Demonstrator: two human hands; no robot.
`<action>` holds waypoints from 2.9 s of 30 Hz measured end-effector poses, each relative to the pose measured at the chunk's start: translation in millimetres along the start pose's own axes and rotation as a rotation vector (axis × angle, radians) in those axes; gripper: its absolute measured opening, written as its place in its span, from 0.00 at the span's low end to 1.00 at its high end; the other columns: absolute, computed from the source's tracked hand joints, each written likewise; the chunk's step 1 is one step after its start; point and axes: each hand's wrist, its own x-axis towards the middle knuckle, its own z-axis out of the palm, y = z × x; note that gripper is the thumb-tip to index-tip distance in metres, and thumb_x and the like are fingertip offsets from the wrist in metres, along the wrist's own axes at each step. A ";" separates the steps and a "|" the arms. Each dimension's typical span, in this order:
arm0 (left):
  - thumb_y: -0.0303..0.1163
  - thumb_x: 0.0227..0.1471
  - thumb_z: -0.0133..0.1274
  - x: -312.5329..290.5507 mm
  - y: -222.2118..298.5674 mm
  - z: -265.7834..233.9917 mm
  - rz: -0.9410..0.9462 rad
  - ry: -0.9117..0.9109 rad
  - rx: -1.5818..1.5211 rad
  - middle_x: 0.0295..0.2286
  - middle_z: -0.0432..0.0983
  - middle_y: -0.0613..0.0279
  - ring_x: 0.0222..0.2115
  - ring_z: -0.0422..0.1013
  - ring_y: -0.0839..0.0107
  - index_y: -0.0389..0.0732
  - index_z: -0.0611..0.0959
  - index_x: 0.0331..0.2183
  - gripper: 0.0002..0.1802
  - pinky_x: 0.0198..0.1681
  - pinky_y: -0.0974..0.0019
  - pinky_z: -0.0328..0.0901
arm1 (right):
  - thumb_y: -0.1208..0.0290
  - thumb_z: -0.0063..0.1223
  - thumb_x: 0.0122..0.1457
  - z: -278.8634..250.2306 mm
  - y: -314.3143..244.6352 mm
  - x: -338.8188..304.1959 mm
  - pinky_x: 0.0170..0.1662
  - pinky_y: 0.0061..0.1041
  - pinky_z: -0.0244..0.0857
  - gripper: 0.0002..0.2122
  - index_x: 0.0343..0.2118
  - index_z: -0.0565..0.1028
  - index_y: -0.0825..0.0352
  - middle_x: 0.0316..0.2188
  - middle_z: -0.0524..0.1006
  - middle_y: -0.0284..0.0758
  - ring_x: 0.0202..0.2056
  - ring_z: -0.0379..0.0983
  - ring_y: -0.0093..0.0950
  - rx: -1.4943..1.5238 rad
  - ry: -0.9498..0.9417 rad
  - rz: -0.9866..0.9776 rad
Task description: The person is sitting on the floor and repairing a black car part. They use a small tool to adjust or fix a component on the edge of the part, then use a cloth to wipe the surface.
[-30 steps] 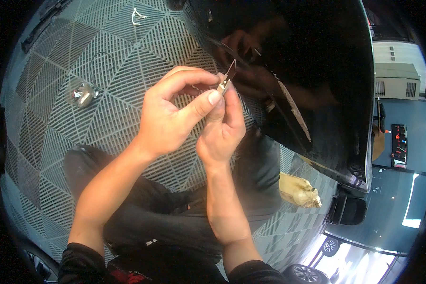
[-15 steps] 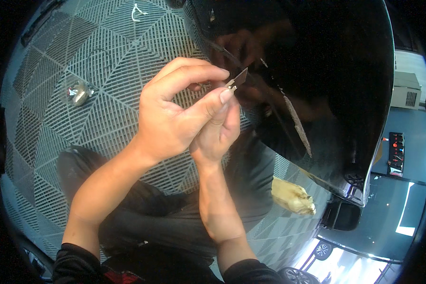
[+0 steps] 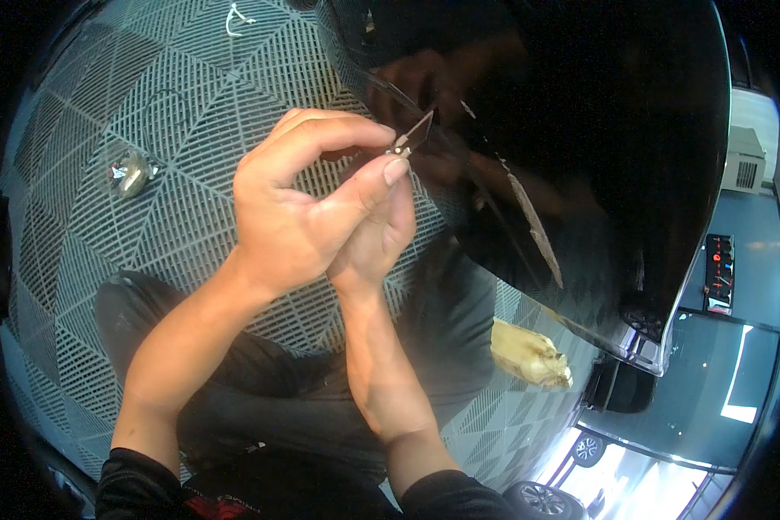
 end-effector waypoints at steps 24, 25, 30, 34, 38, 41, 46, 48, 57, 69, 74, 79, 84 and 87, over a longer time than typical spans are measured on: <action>0.24 0.47 0.69 0.9 -8.3 -0.6 0.096 -0.039 0.011 0.35 0.82 0.56 0.34 0.79 0.70 0.34 0.87 0.38 0.13 0.37 0.71 0.74 | 0.57 0.38 0.75 -13.4 23.0 9.1 0.41 0.22 0.65 0.20 0.48 0.74 0.71 0.40 0.76 0.31 0.40 0.72 0.22 -0.051 -0.137 -0.144; 0.24 0.48 0.69 0.7 -8.6 -0.5 0.097 -0.040 0.014 0.35 0.82 0.56 0.34 0.79 0.70 0.34 0.87 0.38 0.13 0.37 0.71 0.74 | 0.57 0.38 0.75 -15.5 24.9 9.1 0.42 0.22 0.65 0.20 0.48 0.74 0.72 0.41 0.76 0.32 0.40 0.72 0.22 -0.049 -0.141 -0.144; 0.24 0.48 0.69 1.6 -8.4 0.1 0.104 -0.034 0.010 0.34 0.82 0.56 0.34 0.79 0.70 0.34 0.87 0.37 0.12 0.36 0.70 0.74 | 0.59 0.38 0.75 -15.9 28.9 10.1 0.42 0.22 0.65 0.19 0.49 0.74 0.72 0.41 0.77 0.32 0.40 0.73 0.22 -0.032 -0.136 -0.135; 0.25 0.47 0.69 2.9 -8.2 -0.4 0.108 -0.031 0.016 0.34 0.83 0.56 0.33 0.80 0.69 0.34 0.87 0.37 0.12 0.36 0.70 0.74 | 0.60 0.38 0.75 -15.3 32.9 11.2 0.41 0.21 0.65 0.18 0.49 0.74 0.72 0.41 0.76 0.32 0.40 0.72 0.22 -0.018 -0.135 -0.185; 0.24 0.47 0.69 3.3 -7.7 -0.9 0.127 -0.034 0.040 0.34 0.83 0.56 0.33 0.80 0.68 0.35 0.87 0.37 0.12 0.36 0.70 0.74 | 0.61 0.39 0.75 -17.5 35.4 9.4 0.40 0.21 0.65 0.17 0.49 0.74 0.72 0.40 0.76 0.31 0.39 0.72 0.21 0.007 -0.099 -0.115; 0.24 0.47 0.69 3.5 -8.2 -2.0 0.143 -0.036 0.052 0.34 0.83 0.55 0.34 0.80 0.68 0.35 0.88 0.37 0.12 0.36 0.70 0.74 | 0.61 0.40 0.75 -13.3 29.2 5.5 0.38 0.20 0.64 0.17 0.48 0.75 0.71 0.39 0.76 0.30 0.37 0.71 0.20 0.053 -0.080 -0.053; 0.24 0.47 0.68 3.8 -4.2 -2.1 0.125 -0.033 0.057 0.34 0.83 0.56 0.33 0.80 0.68 0.35 0.88 0.37 0.12 0.35 0.70 0.74 | 0.62 0.41 0.74 -15.2 24.3 3.4 0.36 0.19 0.63 0.16 0.45 0.76 0.70 0.37 0.76 0.29 0.36 0.71 0.19 -0.031 -0.108 -0.062; 0.24 0.47 0.68 4.2 -3.8 -2.7 0.112 -0.035 0.063 0.34 0.82 0.56 0.33 0.80 0.68 0.35 0.88 0.37 0.12 0.35 0.70 0.74 | 0.62 0.42 0.74 -14.5 23.1 2.9 0.36 0.19 0.63 0.15 0.45 0.76 0.70 0.37 0.76 0.28 0.35 0.71 0.19 -0.033 -0.100 -0.059; 0.24 0.47 0.68 3.9 -5.5 -0.2 0.102 -0.032 0.036 0.34 0.82 0.56 0.33 0.80 0.69 0.34 0.87 0.37 0.12 0.36 0.70 0.74 | 0.61 0.41 0.74 -17.5 29.8 9.6 0.40 0.21 0.65 0.17 0.48 0.76 0.71 0.40 0.77 0.31 0.39 0.73 0.21 -0.013 -0.094 -0.114; 0.23 0.47 0.67 0.1 -5.8 -1.5 0.080 -0.048 0.024 0.34 0.83 0.55 0.34 0.80 0.68 0.34 0.87 0.36 0.11 0.38 0.69 0.74 | 0.60 0.38 0.75 -24.0 36.6 9.4 0.44 0.25 0.67 0.20 0.49 0.75 0.75 0.43 0.77 0.35 0.42 0.74 0.25 -0.014 -0.109 -0.158; 0.23 0.48 0.67 -0.3 -8.3 -0.9 0.086 -0.041 0.028 0.34 0.83 0.55 0.34 0.80 0.68 0.34 0.87 0.36 0.11 0.37 0.70 0.75 | 0.61 0.37 0.75 -20.9 34.5 8.7 0.44 0.25 0.67 0.20 0.49 0.74 0.76 0.42 0.78 0.36 0.42 0.74 0.26 -0.021 -0.098 -0.151; 0.23 0.48 0.67 -0.2 -9.3 -1.0 0.082 -0.046 0.026 0.34 0.83 0.55 0.33 0.80 0.69 0.34 0.87 0.36 0.11 0.36 0.70 0.75 | 0.61 0.37 0.75 -14.4 26.7 6.8 0.45 0.25 0.67 0.20 0.49 0.75 0.76 0.42 0.78 0.36 0.42 0.75 0.27 -0.022 -0.078 -0.148; 0.23 0.48 0.67 -0.5 -8.0 -0.7 0.056 -0.048 0.006 0.34 0.83 0.55 0.32 0.80 0.69 0.33 0.87 0.36 0.10 0.36 0.71 0.75 | 0.61 0.38 0.75 -12.2 24.9 5.5 0.45 0.25 0.68 0.20 0.49 0.75 0.76 0.42 0.79 0.37 0.43 0.76 0.27 -0.037 -0.046 -0.150; 0.23 0.48 0.67 -0.9 -7.1 -0.1 0.082 -0.040 0.028 0.34 0.83 0.55 0.32 0.80 0.70 0.33 0.87 0.36 0.10 0.35 0.71 0.75 | 0.61 0.38 0.74 -19.7 30.1 6.3 0.45 0.25 0.68 0.20 0.49 0.75 0.76 0.42 0.79 0.37 0.42 0.76 0.27 -0.060 -0.057 -0.155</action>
